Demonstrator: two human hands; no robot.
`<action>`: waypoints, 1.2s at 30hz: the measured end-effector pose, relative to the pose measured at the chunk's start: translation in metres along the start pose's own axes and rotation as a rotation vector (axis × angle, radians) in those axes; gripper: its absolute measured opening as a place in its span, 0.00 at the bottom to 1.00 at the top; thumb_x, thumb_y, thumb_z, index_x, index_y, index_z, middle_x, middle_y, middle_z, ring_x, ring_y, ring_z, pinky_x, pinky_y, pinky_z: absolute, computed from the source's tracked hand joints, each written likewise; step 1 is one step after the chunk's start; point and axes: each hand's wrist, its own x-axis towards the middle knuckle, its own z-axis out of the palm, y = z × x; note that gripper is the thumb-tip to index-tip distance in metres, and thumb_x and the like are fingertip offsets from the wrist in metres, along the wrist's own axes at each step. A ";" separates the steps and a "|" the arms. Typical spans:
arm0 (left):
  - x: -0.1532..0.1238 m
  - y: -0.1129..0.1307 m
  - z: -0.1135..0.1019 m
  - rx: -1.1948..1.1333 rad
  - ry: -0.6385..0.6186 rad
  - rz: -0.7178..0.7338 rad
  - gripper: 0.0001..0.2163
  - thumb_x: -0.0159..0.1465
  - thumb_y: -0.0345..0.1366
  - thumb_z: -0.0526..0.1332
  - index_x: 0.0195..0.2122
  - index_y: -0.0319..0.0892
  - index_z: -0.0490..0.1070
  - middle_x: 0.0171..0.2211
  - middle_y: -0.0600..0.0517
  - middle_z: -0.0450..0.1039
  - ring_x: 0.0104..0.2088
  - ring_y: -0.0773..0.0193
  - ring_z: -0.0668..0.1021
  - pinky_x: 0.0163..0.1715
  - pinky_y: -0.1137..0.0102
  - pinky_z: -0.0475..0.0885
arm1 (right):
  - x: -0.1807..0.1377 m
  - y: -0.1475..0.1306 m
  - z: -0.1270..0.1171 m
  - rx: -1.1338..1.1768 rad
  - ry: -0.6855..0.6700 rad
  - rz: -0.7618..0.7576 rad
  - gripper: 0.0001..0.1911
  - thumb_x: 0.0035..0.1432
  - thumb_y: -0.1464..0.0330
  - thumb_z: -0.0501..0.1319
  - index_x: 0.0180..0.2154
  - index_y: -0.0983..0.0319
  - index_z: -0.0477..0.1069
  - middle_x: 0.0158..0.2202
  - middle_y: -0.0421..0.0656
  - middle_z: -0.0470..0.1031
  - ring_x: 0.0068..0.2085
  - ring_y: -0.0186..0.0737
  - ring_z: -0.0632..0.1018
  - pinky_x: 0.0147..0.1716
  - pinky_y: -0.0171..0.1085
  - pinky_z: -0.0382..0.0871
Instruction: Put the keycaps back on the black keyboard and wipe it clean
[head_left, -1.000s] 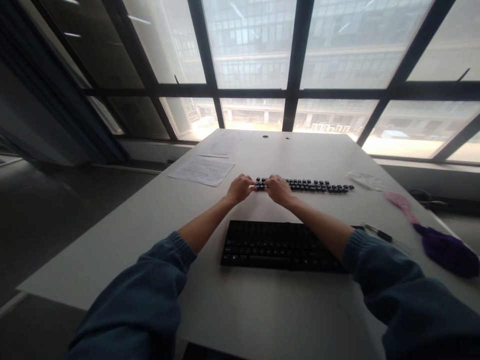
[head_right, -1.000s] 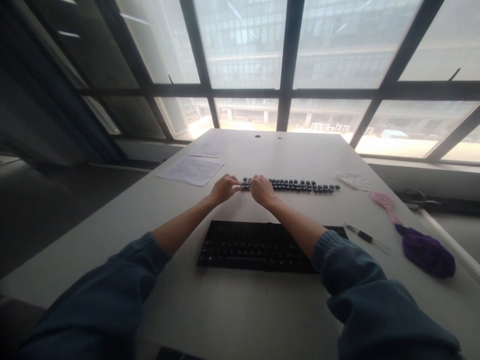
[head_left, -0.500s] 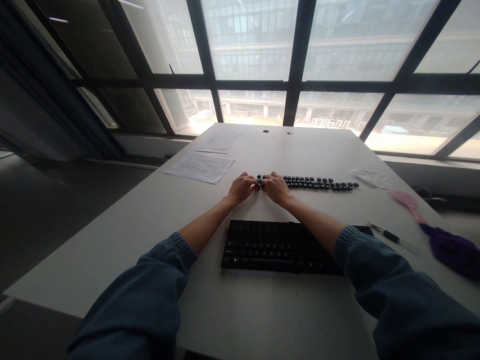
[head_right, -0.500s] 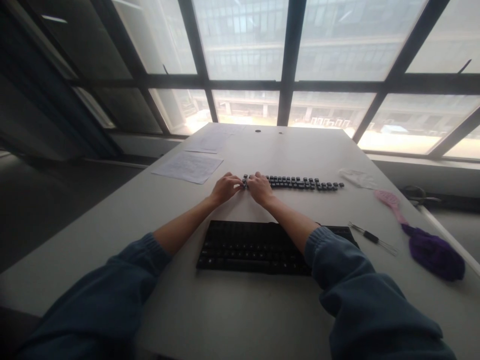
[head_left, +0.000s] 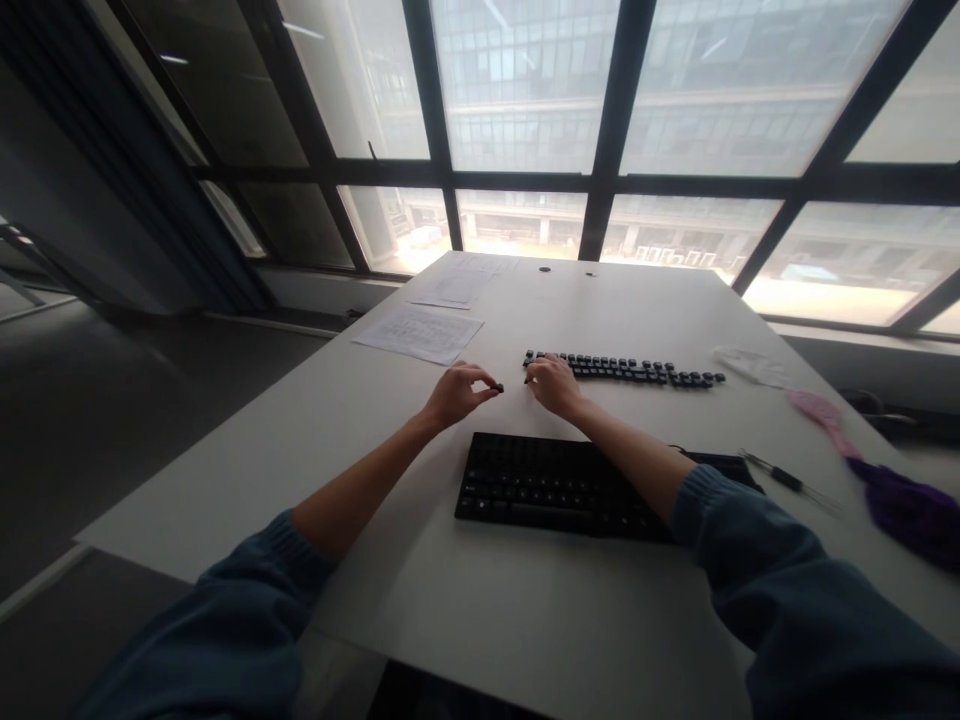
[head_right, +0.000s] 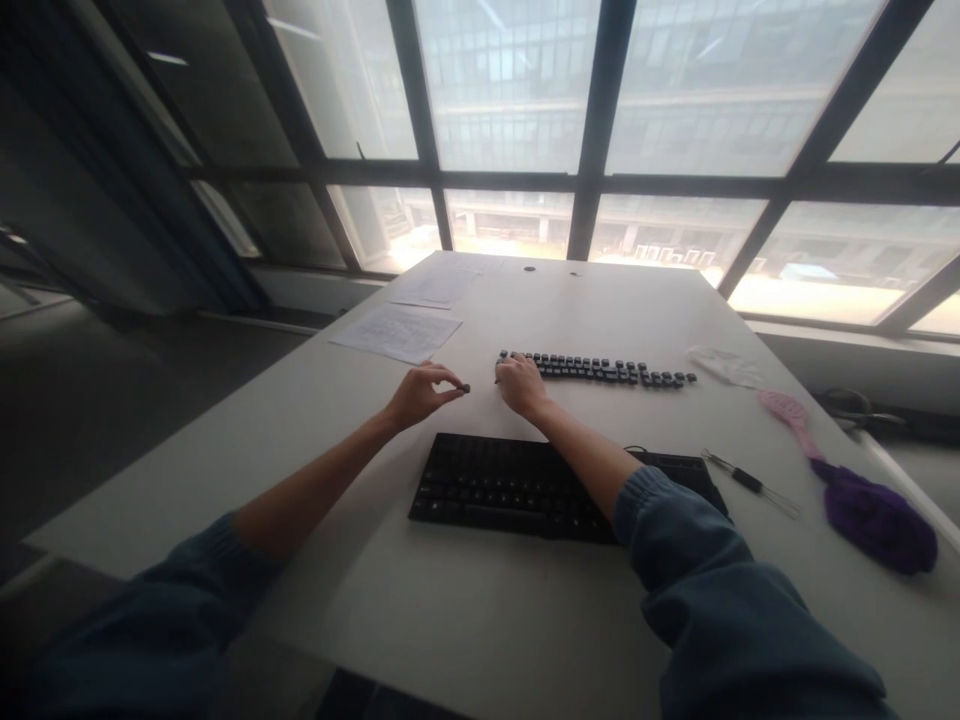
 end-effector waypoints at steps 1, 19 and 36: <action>-0.008 0.004 -0.006 -0.041 0.010 -0.007 0.06 0.60 0.41 0.70 0.34 0.46 0.82 0.35 0.51 0.82 0.36 0.60 0.76 0.39 0.66 0.71 | -0.002 -0.004 -0.001 0.021 0.015 0.010 0.08 0.62 0.76 0.60 0.38 0.64 0.79 0.42 0.50 0.79 0.49 0.48 0.74 0.50 0.41 0.63; -0.098 0.046 -0.037 -0.374 -0.107 -0.222 0.09 0.61 0.45 0.70 0.38 0.48 0.84 0.38 0.49 0.81 0.31 0.65 0.74 0.28 0.70 0.66 | -0.109 -0.079 -0.020 0.706 0.073 0.026 0.05 0.55 0.75 0.68 0.33 0.60 0.79 0.31 0.40 0.78 0.33 0.37 0.76 0.37 0.36 0.68; -0.095 0.042 -0.040 -0.358 -0.194 -0.128 0.08 0.63 0.45 0.68 0.36 0.48 0.84 0.36 0.48 0.81 0.37 0.59 0.78 0.40 0.65 0.73 | -0.104 -0.096 -0.014 0.689 -0.013 0.006 0.06 0.55 0.76 0.68 0.33 0.59 0.80 0.32 0.41 0.79 0.34 0.39 0.77 0.38 0.36 0.68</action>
